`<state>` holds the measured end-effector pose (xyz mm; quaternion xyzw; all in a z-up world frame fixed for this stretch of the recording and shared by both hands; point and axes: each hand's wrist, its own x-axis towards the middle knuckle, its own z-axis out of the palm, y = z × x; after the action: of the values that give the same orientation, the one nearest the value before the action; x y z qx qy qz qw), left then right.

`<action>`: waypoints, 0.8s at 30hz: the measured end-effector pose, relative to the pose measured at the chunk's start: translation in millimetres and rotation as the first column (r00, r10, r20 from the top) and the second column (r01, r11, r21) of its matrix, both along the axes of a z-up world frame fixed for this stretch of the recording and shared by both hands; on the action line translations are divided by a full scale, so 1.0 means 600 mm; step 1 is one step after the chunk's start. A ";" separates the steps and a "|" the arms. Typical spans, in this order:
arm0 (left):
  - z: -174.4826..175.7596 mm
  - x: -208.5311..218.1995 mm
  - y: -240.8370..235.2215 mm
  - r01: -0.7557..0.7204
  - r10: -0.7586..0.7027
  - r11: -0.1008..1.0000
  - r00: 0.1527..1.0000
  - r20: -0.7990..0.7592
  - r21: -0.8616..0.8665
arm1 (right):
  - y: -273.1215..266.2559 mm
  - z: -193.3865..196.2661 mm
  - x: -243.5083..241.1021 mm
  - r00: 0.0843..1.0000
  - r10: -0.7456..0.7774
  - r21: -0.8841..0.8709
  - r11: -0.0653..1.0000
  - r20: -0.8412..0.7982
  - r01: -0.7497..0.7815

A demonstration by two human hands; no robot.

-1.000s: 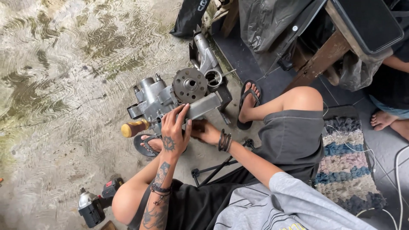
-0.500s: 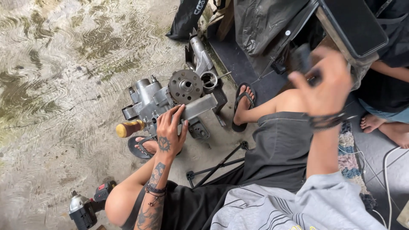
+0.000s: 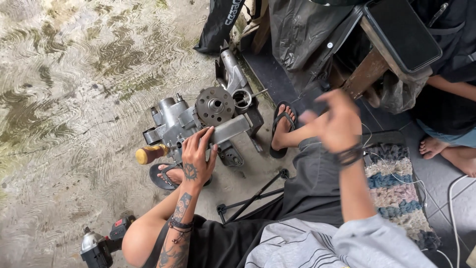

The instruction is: Assembling and securing a metal bracket onto a motorcycle engine casing using hand tools.

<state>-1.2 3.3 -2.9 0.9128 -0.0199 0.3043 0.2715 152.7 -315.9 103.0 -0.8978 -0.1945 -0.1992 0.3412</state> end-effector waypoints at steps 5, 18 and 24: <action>0.006 -0.004 -0.001 0.009 -0.010 1.000 1.000 -0.023 -0.024 | 0.093 -0.192 -0.108 0.716 0.372 0.159 0.924 -0.590 -0.349; 0.003 -0.002 -0.002 -0.004 0.004 1.000 1.000 0.003 -0.017 | 0.227 -0.318 -0.103 0.953 0.286 0.295 0.923 -0.097 -0.247; 0.003 0.001 -0.003 -0.007 0.007 1.000 1.000 0.012 -0.015 | 0.210 -0.327 -0.083 0.968 0.229 0.216 0.955 -0.102 -0.203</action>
<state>-0.6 1.5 -1.1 0.9090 -0.0159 0.3108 0.2773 102.6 -189.9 -93.0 -0.8422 -0.2482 -0.1226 0.4626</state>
